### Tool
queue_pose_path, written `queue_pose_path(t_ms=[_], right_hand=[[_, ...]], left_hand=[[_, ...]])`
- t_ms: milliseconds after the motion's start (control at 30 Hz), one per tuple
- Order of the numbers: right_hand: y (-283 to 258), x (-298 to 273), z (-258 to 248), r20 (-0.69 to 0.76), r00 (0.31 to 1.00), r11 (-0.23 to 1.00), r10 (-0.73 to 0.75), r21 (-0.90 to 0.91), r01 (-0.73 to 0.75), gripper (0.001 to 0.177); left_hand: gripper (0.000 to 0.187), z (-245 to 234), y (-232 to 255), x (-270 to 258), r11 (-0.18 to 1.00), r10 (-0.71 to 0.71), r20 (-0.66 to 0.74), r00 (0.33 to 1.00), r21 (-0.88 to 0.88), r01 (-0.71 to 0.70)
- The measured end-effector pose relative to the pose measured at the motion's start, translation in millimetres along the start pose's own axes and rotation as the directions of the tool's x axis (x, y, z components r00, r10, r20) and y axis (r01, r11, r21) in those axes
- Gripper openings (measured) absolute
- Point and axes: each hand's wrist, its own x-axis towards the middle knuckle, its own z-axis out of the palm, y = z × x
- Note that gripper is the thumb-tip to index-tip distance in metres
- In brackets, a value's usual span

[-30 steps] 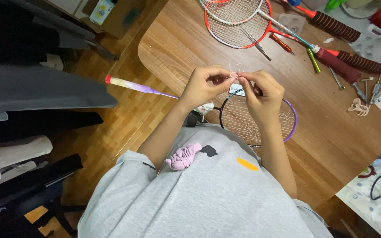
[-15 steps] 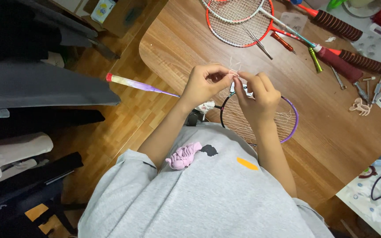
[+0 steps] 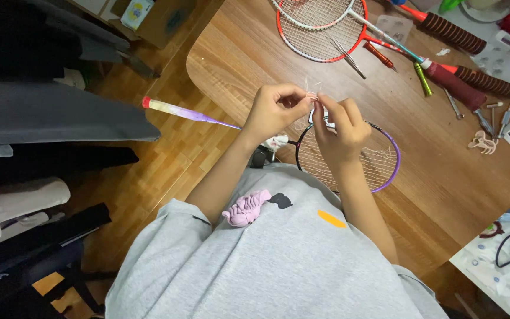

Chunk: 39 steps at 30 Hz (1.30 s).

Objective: Stringing a badminton racket by threading string through the frame holes.

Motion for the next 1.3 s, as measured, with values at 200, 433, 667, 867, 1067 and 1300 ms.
queue_pose_path(t_ms=[200, 433, 667, 867, 1067, 1300], right_hand=[[-6, 1, 1, 0.027, 1.0, 0.999, 0.012, 0.046, -0.013, 0.029], [1, -2, 5, 0.055, 0.996, 0.99, 0.074, 0.116, -0.08, 0.023], [22, -9, 10, 0.274, 0.86, 0.759, 0.431, 0.406, -0.51, 0.005], [22, -11, 17, 0.404, 0.793, 0.658, 0.455, 0.447, -0.606, 0.009], [-5, 4, 24, 0.42, 0.856, 0.819, 0.301, 0.347, -0.458, 0.044], [65, -68, 53, 0.837, 0.477, 0.137, 0.268, 0.457, -0.879, 0.028]], left_hand=[[0.011, 0, 9, 1, 1.0, -0.02, 0.033, 0.999, -0.021, 0.021], [0.014, -4, 33, 0, 0.95, 0.095, -0.001, 0.995, 0.299, -0.09], [0.014, -12, 26, 1, 0.941, 0.094, 0.059, 0.994, 0.321, -0.108], [0.01, -19, -16, 2, 0.979, 0.114, 0.141, 0.983, -0.187, -0.086], [0.04, -31, -5, 3, 0.975, -0.05, 0.148, 0.988, -0.206, 0.081], [0.081, -102, 68, 13, 0.93, -0.132, 0.324, 0.937, 0.369, 0.003]])
